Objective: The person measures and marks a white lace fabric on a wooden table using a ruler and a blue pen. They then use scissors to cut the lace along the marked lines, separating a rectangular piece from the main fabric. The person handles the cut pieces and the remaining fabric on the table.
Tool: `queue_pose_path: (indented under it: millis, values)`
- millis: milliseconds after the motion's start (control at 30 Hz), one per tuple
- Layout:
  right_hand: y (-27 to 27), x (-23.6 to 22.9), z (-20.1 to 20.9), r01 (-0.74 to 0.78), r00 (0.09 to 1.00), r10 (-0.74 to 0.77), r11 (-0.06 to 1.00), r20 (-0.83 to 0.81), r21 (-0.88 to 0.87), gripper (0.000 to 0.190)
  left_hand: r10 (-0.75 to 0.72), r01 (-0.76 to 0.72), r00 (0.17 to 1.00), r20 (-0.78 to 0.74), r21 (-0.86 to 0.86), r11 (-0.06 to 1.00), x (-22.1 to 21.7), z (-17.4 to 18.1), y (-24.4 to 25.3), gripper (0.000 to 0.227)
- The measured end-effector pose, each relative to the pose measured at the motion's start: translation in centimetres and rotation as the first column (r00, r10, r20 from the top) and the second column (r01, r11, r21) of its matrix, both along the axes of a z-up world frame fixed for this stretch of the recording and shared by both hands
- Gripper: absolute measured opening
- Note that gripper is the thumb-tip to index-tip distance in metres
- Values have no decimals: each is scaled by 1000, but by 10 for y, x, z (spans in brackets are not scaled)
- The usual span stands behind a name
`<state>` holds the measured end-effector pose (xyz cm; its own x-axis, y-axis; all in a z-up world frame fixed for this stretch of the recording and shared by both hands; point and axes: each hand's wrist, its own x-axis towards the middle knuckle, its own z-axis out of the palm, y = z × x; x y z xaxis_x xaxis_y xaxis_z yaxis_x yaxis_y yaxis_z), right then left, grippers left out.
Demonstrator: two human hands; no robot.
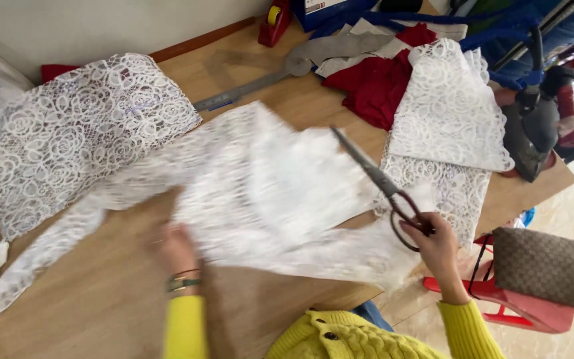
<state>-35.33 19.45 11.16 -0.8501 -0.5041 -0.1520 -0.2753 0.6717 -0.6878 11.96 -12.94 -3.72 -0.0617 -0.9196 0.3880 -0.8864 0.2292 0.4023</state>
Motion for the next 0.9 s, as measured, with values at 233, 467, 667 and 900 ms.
queue_pose_path:
  millis: [233,467,667,900]
  values:
    - [-26,-23,2,6,1000,-5,995,-16,98,36,386,-414,851,357,1,910,171,54,-20,74]
    - [-103,-59,-50,-91,963,169,936,-209,340,46,16,-22,998,56,103,994,-31,127,135,70]
    - [-147,-99,-81,-102,843,267,931,-467,349,55,-433,377,861,268,235,896,-73,111,223,87]
    - [-146,-97,-107,-236,590,322,946,-740,224,48,-494,480,869,1,235,845,-38,98,253,61]
